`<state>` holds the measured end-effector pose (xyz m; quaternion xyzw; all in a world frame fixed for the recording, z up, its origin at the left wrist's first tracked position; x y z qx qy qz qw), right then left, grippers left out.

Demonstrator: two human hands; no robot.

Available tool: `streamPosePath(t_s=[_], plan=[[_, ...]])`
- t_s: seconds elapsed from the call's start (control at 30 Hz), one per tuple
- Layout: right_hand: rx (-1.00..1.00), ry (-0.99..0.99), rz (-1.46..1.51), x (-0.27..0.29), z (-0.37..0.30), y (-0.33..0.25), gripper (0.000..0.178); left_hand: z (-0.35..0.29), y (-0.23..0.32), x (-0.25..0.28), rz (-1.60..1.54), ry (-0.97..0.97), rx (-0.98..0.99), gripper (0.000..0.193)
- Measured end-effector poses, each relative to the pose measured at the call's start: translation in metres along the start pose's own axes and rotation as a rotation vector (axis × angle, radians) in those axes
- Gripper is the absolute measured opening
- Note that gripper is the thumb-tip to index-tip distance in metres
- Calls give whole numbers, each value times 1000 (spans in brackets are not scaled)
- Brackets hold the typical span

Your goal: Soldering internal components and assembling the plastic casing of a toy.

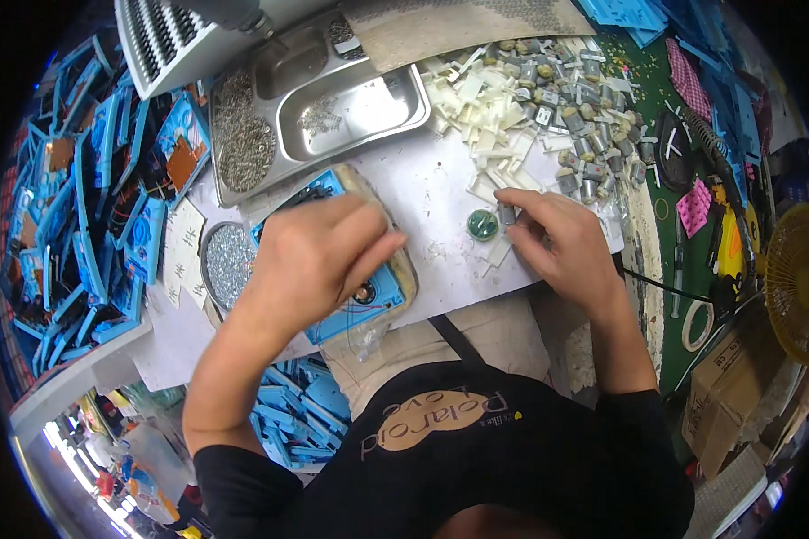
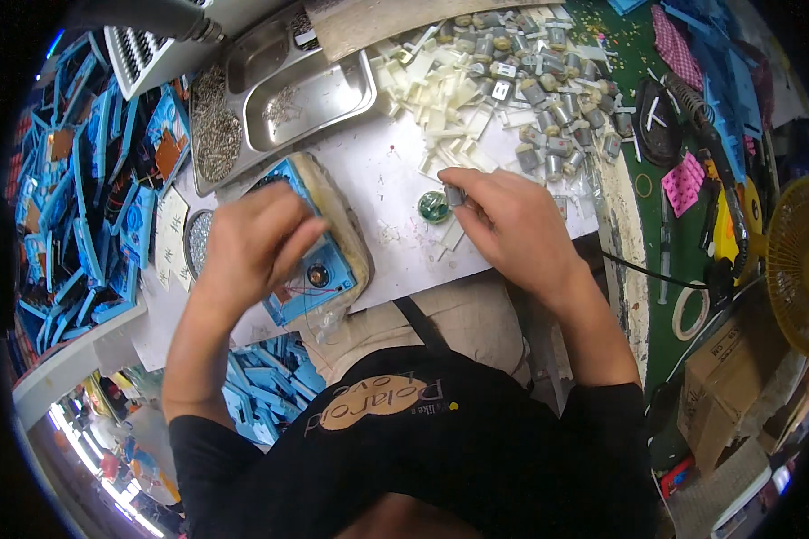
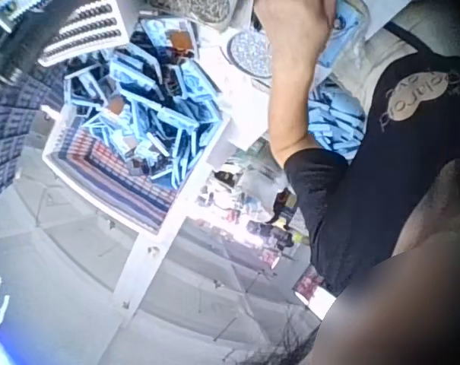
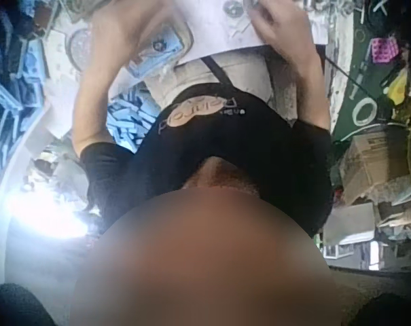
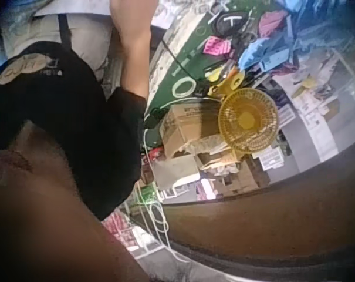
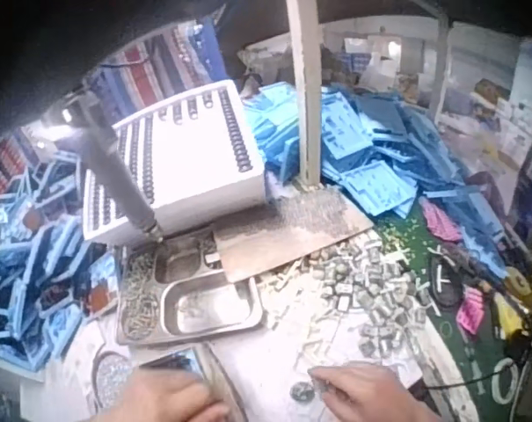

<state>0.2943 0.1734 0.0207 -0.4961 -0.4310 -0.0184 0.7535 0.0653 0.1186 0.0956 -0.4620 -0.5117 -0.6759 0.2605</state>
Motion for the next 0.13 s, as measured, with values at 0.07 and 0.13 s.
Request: streamPosePath(t_s=[0.07,0.13], plan=[[35,-62,-66,-3,7,-6,32,-33,-4,-2,-46,149,37,15],[51,-117,-112,-7,11,-8,33,-58,-4,-1,-100,211,147,7]])
Point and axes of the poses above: each hand's wrist, its own z-axis towards the middle knuckle, its own x-axis out of the back of the hand, y = z × x, the point moved 6 cm from there along z, towards the middle knuckle, and after that the axes turned 3 degrees about x, right-handed, at the moved point
